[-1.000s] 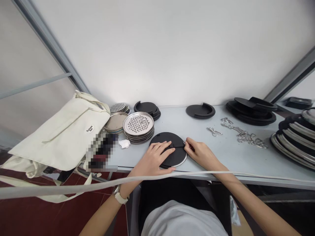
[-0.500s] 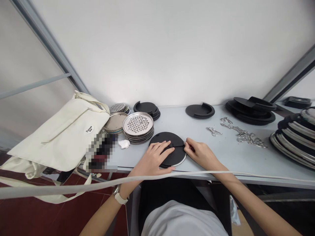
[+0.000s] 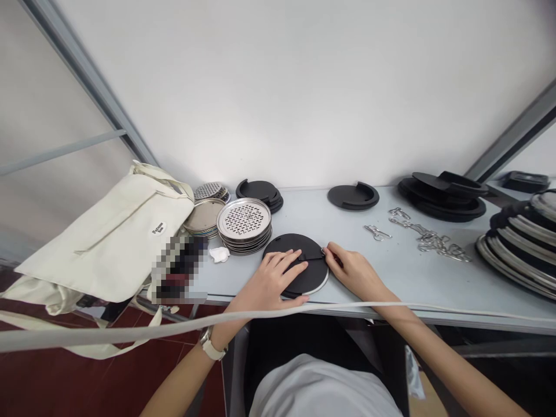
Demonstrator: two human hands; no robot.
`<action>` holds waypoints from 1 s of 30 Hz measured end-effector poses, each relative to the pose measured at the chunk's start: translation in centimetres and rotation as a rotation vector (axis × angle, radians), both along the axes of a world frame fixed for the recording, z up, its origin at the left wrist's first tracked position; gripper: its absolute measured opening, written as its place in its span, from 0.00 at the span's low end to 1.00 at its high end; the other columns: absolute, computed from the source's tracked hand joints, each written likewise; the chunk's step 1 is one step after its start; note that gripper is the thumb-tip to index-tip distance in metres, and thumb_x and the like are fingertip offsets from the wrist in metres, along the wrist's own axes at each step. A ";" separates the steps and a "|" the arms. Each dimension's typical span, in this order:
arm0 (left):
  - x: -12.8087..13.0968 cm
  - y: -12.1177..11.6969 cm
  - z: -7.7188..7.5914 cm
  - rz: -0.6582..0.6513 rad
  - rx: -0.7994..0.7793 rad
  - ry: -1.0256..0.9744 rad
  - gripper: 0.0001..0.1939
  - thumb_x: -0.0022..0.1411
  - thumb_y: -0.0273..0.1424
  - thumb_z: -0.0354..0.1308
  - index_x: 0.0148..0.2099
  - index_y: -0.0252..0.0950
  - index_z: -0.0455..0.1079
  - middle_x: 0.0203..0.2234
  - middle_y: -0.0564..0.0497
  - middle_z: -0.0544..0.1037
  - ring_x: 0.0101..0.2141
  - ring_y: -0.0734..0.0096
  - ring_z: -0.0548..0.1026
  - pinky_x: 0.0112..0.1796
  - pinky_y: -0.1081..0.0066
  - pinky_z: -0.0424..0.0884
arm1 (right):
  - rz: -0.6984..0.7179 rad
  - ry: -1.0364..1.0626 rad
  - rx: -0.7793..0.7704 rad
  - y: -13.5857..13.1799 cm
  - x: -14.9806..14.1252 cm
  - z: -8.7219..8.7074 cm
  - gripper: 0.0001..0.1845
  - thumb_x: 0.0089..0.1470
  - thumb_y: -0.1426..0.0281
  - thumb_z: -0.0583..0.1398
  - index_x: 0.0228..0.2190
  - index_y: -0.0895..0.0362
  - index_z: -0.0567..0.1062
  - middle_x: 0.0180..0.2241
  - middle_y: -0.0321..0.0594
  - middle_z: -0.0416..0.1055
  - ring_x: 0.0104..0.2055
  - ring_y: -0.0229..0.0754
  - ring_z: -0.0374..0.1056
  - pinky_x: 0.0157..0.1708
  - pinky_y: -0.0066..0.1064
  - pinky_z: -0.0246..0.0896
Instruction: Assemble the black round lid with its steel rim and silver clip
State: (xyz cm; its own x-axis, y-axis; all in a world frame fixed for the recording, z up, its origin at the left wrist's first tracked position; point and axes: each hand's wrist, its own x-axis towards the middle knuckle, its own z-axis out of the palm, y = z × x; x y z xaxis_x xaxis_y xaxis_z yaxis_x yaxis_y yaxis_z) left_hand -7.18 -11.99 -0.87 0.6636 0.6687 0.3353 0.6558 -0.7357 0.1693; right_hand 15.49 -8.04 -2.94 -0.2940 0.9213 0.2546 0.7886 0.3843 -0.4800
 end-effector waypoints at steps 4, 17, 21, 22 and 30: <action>0.0 -0.1 0.1 0.010 -0.010 -0.002 0.28 0.61 0.42 0.55 0.60 0.37 0.60 0.61 0.45 0.59 0.59 0.58 0.57 0.56 0.58 0.56 | 0.013 -0.003 -0.005 0.1 0.0 0.0 0.14 0.62 0.62 0.45 0.25 0.52 0.59 0.16 0.31 0.60 0.17 0.37 0.55 0.22 0.27 0.45; 0.3 -0.3 0.1 0.063 -0.006 0.004 0.27 0.60 0.39 0.56 0.60 0.38 0.60 0.60 0.44 0.60 0.59 0.57 0.58 0.57 0.57 0.55 | 0.024 -0.028 0.027 0.1 0.0 0.0 0.13 0.60 0.65 0.46 0.25 0.53 0.61 0.16 0.32 0.60 0.15 0.36 0.53 0.20 0.27 0.45; 0.3 -0.2 0.0 0.070 0.004 0.011 0.28 0.60 0.39 0.56 0.60 0.38 0.59 0.60 0.44 0.60 0.59 0.56 0.58 0.57 0.56 0.56 | 0.035 -0.023 0.052 0.0 0.0 0.0 0.12 0.60 0.65 0.46 0.26 0.53 0.61 0.16 0.32 0.61 0.15 0.36 0.53 0.20 0.27 0.46; 0.3 -0.3 0.0 0.072 0.007 0.013 0.28 0.59 0.39 0.56 0.60 0.38 0.59 0.60 0.44 0.60 0.59 0.56 0.58 0.57 0.56 0.56 | 0.039 -0.023 0.054 0.0 0.0 0.0 0.12 0.60 0.65 0.46 0.25 0.52 0.61 0.15 0.32 0.61 0.15 0.36 0.54 0.21 0.27 0.46; 0.3 -0.3 0.1 0.073 -0.009 0.003 0.28 0.60 0.40 0.56 0.60 0.38 0.59 0.60 0.45 0.59 0.59 0.58 0.58 0.58 0.57 0.54 | 0.036 -0.030 0.064 -0.2 0.0 0.1 0.12 0.60 0.65 0.47 0.25 0.52 0.60 0.15 0.30 0.58 0.16 0.36 0.53 0.21 0.26 0.46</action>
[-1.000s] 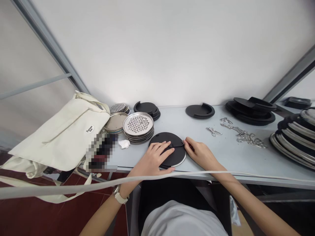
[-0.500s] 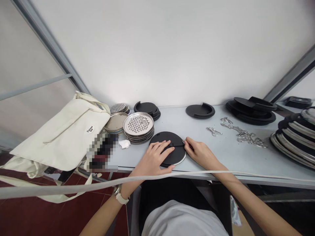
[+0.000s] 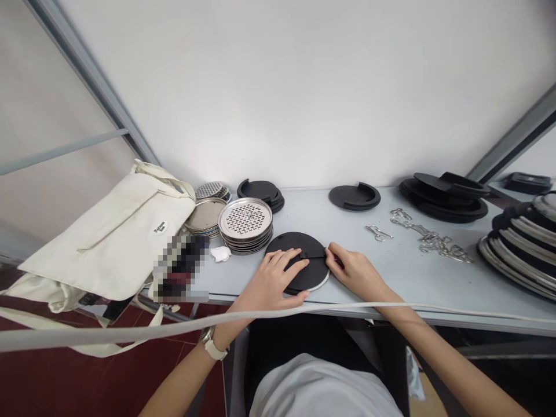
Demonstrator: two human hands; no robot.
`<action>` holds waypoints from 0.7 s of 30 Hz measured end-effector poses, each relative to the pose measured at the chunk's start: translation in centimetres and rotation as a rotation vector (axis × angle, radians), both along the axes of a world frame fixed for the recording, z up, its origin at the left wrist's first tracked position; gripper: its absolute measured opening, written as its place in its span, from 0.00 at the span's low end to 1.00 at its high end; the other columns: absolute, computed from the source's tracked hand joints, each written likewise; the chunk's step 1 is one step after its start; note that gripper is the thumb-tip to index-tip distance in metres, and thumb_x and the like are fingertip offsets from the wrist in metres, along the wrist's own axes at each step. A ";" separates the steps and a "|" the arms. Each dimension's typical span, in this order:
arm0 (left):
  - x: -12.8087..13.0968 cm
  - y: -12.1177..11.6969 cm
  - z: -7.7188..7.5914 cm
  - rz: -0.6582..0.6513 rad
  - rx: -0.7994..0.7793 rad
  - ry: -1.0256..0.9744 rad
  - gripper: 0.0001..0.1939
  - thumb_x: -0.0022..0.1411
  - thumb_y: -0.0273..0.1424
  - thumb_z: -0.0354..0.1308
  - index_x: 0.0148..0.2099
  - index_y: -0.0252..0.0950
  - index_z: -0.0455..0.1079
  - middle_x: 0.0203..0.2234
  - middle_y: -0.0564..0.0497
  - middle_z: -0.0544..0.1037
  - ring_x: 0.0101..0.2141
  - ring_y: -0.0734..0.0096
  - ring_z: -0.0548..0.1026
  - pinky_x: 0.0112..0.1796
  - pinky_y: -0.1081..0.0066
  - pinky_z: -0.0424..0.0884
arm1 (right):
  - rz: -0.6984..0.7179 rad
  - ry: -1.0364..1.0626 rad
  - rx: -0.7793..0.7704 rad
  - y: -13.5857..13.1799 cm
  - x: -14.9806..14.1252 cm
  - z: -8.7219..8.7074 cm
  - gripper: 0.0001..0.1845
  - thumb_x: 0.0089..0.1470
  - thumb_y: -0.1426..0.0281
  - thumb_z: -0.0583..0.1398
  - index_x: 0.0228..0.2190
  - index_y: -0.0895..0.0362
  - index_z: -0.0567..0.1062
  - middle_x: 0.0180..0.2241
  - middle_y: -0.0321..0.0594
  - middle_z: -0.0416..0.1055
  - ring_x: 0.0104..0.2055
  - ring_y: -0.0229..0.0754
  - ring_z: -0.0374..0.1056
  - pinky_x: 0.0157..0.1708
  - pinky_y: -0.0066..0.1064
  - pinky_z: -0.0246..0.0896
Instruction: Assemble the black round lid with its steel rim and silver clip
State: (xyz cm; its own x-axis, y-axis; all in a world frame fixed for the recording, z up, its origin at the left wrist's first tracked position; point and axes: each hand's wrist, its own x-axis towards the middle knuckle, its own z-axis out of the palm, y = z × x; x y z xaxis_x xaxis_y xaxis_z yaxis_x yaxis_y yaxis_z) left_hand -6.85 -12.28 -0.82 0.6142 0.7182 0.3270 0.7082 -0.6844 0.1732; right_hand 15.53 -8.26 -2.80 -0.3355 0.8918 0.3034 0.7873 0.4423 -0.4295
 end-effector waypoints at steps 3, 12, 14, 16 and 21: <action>0.0 0.0 -0.1 0.000 -0.006 -0.003 0.28 0.61 0.40 0.55 0.61 0.38 0.58 0.61 0.44 0.58 0.59 0.58 0.57 0.58 0.56 0.53 | -0.008 0.001 -0.001 0.0 0.0 0.0 0.12 0.60 0.65 0.47 0.25 0.52 0.61 0.15 0.30 0.59 0.15 0.36 0.53 0.21 0.26 0.46; 0.0 0.2 -0.5 0.021 0.011 0.015 0.29 0.61 0.40 0.55 0.62 0.39 0.57 0.61 0.45 0.58 0.59 0.55 0.59 0.58 0.55 0.54 | -0.001 0.012 0.004 -0.1 0.1 0.0 0.12 0.60 0.65 0.47 0.25 0.53 0.62 0.15 0.31 0.60 0.15 0.35 0.52 0.20 0.26 0.47; 0.1 0.2 -0.5 0.037 0.019 0.015 0.29 0.62 0.40 0.54 0.62 0.38 0.56 0.61 0.44 0.58 0.59 0.55 0.58 0.58 0.55 0.54 | 0.042 0.023 -0.006 -0.3 0.1 0.1 0.12 0.59 0.66 0.47 0.25 0.53 0.62 0.16 0.31 0.61 0.16 0.35 0.53 0.21 0.26 0.48; 0.1 0.3 -0.4 0.047 0.021 0.007 0.29 0.62 0.40 0.54 0.63 0.38 0.55 0.61 0.43 0.59 0.59 0.55 0.59 0.58 0.55 0.54 | 0.077 0.028 -0.007 -0.5 0.0 0.2 0.12 0.59 0.66 0.47 0.25 0.53 0.63 0.16 0.32 0.62 0.16 0.35 0.54 0.21 0.26 0.49; -0.2 0.2 0.0 0.021 -0.004 -0.015 0.28 0.61 0.39 0.55 0.62 0.40 0.57 0.60 0.45 0.60 0.58 0.58 0.60 0.58 0.56 0.55 | 0.041 0.068 -0.016 -0.6 -0.1 0.2 0.13 0.61 0.64 0.47 0.25 0.53 0.61 0.16 0.31 0.60 0.16 0.35 0.54 0.21 0.26 0.48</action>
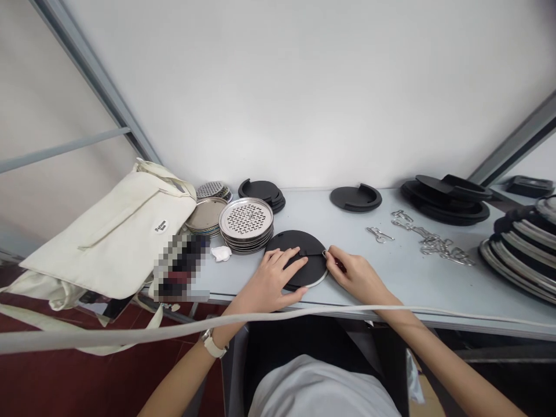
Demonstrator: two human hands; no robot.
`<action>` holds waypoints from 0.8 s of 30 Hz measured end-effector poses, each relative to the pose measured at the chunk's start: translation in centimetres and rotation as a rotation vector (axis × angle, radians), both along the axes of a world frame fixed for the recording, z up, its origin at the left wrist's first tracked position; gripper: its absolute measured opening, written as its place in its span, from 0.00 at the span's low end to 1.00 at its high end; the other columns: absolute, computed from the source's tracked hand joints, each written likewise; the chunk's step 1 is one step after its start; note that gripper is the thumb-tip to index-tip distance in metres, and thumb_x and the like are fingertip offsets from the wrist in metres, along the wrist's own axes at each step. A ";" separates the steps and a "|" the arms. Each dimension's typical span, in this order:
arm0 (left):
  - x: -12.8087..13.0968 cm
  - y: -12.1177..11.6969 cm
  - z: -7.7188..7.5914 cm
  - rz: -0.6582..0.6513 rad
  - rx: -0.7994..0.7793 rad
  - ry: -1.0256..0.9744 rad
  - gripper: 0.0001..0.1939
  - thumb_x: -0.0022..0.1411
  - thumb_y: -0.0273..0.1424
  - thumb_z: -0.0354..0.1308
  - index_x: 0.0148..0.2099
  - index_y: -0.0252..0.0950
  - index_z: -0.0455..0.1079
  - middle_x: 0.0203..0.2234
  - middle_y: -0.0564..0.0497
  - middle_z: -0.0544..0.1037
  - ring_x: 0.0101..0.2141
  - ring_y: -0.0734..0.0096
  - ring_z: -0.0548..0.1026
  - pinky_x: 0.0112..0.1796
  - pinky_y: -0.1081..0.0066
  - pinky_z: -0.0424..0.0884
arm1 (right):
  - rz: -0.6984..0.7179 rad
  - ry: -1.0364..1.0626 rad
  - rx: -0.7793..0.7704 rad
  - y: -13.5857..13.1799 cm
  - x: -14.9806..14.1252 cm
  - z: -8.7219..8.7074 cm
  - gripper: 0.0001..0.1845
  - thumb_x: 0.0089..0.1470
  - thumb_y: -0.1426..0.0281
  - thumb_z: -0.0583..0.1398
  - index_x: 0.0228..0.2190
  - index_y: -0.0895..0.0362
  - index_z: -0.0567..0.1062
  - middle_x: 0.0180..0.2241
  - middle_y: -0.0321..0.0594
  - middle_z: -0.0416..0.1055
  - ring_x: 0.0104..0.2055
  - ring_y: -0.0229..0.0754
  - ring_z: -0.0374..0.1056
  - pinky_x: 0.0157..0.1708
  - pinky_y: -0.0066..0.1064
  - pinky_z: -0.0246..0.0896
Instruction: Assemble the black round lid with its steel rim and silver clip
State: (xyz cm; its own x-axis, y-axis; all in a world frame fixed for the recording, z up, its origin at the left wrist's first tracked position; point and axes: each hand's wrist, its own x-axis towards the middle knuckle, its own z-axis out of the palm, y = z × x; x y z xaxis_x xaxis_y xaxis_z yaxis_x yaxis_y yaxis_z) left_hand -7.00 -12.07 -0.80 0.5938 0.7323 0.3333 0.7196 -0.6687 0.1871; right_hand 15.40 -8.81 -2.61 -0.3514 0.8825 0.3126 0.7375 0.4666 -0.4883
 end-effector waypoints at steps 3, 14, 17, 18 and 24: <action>-0.2 -0.1 0.2 -0.054 -0.015 -0.011 0.27 0.59 0.38 0.57 0.60 0.40 0.60 0.59 0.45 0.61 0.56 0.58 0.61 0.56 0.57 0.57 | -0.049 0.015 -0.019 0.2 0.1 0.0 0.14 0.61 0.64 0.46 0.24 0.53 0.60 0.16 0.31 0.61 0.16 0.35 0.54 0.21 0.26 0.47; -0.3 -0.2 0.3 -0.100 -0.031 -0.017 0.27 0.57 0.39 0.58 0.58 0.40 0.62 0.58 0.45 0.62 0.52 0.58 0.65 0.53 0.57 0.61 | -0.032 0.016 -0.036 0.4 0.2 0.0 0.14 0.60 0.65 0.47 0.24 0.53 0.62 0.15 0.31 0.60 0.16 0.35 0.53 0.21 0.26 0.47; -0.2 -0.2 0.1 -0.064 -0.033 -0.024 0.27 0.59 0.40 0.57 0.59 0.40 0.60 0.59 0.46 0.61 0.53 0.58 0.63 0.53 0.58 0.60 | -0.029 0.004 -0.042 0.3 0.2 0.1 0.14 0.59 0.65 0.47 0.23 0.53 0.62 0.15 0.31 0.60 0.16 0.35 0.53 0.22 0.26 0.47; -0.1 -0.1 0.0 -0.050 -0.030 -0.026 0.28 0.59 0.40 0.57 0.60 0.40 0.60 0.59 0.45 0.61 0.53 0.58 0.63 0.54 0.58 0.59 | -0.027 -0.004 -0.044 0.3 0.2 0.1 0.14 0.59 0.65 0.47 0.23 0.53 0.62 0.15 0.31 0.60 0.16 0.35 0.54 0.22 0.26 0.47; -0.1 0.1 -0.3 0.000 -0.008 -0.013 0.28 0.60 0.40 0.56 0.61 0.37 0.59 0.60 0.43 0.60 0.54 0.55 0.62 0.53 0.56 0.59 | -0.022 -0.021 -0.042 0.2 0.0 0.1 0.13 0.59 0.65 0.48 0.23 0.53 0.63 0.15 0.30 0.59 0.16 0.35 0.52 0.21 0.26 0.46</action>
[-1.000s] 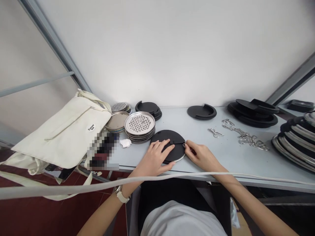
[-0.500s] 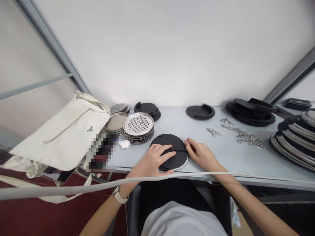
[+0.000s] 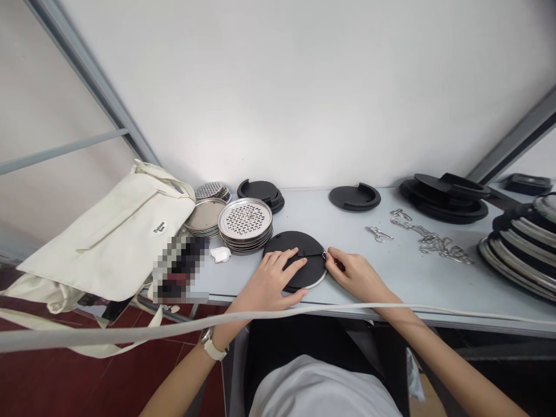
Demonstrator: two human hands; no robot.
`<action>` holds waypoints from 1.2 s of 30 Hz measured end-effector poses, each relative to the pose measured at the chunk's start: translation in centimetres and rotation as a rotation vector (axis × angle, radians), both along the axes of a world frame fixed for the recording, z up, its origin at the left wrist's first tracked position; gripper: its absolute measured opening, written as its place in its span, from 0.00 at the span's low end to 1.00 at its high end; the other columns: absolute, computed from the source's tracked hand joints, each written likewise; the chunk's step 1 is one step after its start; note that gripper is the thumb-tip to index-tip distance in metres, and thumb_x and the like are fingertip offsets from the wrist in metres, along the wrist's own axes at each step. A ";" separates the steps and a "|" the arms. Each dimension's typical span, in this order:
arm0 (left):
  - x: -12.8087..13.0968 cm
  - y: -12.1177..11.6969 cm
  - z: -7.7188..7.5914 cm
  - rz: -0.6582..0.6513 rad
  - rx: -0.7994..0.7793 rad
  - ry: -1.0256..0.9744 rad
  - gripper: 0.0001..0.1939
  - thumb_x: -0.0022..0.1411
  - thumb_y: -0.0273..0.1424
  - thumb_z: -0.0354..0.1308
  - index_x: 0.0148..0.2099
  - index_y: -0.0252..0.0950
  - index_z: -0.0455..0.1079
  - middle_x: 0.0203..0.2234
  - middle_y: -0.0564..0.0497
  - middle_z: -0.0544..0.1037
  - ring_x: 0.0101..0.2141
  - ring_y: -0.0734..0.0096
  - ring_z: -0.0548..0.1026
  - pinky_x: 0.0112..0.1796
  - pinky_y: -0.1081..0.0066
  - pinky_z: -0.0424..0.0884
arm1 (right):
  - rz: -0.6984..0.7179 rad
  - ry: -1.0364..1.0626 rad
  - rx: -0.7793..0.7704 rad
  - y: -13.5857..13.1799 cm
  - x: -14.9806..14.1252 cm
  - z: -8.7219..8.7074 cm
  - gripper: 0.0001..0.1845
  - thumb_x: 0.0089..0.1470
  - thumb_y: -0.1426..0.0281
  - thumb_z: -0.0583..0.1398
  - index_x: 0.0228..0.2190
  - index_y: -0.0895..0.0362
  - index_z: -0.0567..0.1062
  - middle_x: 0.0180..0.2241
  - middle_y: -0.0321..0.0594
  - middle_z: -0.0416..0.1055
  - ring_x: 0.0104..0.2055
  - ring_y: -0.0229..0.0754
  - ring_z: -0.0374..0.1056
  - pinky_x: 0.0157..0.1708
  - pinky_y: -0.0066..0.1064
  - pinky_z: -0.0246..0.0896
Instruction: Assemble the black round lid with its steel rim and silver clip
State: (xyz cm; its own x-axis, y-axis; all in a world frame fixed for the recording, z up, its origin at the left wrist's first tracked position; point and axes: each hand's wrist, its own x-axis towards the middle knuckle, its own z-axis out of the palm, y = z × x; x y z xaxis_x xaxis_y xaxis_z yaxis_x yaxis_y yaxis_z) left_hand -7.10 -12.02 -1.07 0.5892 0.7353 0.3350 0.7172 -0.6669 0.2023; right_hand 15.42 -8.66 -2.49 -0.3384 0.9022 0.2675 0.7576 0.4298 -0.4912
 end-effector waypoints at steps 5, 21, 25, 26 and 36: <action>-0.1 -0.1 0.1 -0.037 0.014 0.018 0.28 0.61 0.40 0.55 0.61 0.38 0.59 0.60 0.43 0.59 0.54 0.55 0.62 0.53 0.55 0.59 | -0.032 0.054 -0.001 0.0 -0.1 0.2 0.15 0.59 0.63 0.48 0.22 0.53 0.60 0.15 0.30 0.58 0.17 0.34 0.51 0.21 0.25 0.46; -0.2 -0.1 -0.1 -0.097 0.025 0.007 0.28 0.59 0.41 0.57 0.59 0.38 0.61 0.58 0.42 0.61 0.54 0.57 0.62 0.53 0.57 0.60 | -0.046 0.108 -0.085 0.1 0.2 -0.2 0.15 0.60 0.61 0.48 0.23 0.53 0.56 0.17 0.29 0.56 0.18 0.34 0.51 0.23 0.26 0.45; -0.2 -0.1 -0.1 -0.093 0.021 0.004 0.28 0.59 0.41 0.57 0.59 0.38 0.61 0.59 0.42 0.61 0.54 0.58 0.62 0.53 0.57 0.60 | -0.034 0.083 -0.084 0.2 0.2 -0.3 0.15 0.61 0.61 0.47 0.24 0.53 0.56 0.17 0.29 0.55 0.18 0.34 0.51 0.22 0.27 0.45; -0.2 -0.1 -0.1 -0.093 0.019 0.003 0.28 0.59 0.41 0.57 0.59 0.38 0.61 0.59 0.43 0.61 0.54 0.58 0.62 0.54 0.57 0.60 | -0.031 0.076 -0.084 0.3 0.3 -0.3 0.15 0.61 0.61 0.47 0.24 0.53 0.56 0.17 0.29 0.55 0.18 0.34 0.51 0.22 0.27 0.44; -0.1 -0.1 -0.1 -0.087 0.018 -0.011 0.27 0.59 0.41 0.57 0.59 0.38 0.61 0.58 0.43 0.61 0.54 0.57 0.63 0.54 0.57 0.60 | -0.006 0.033 -0.058 0.3 0.3 -0.2 0.13 0.61 0.63 0.46 0.25 0.52 0.56 0.17 0.29 0.56 0.17 0.36 0.52 0.23 0.28 0.45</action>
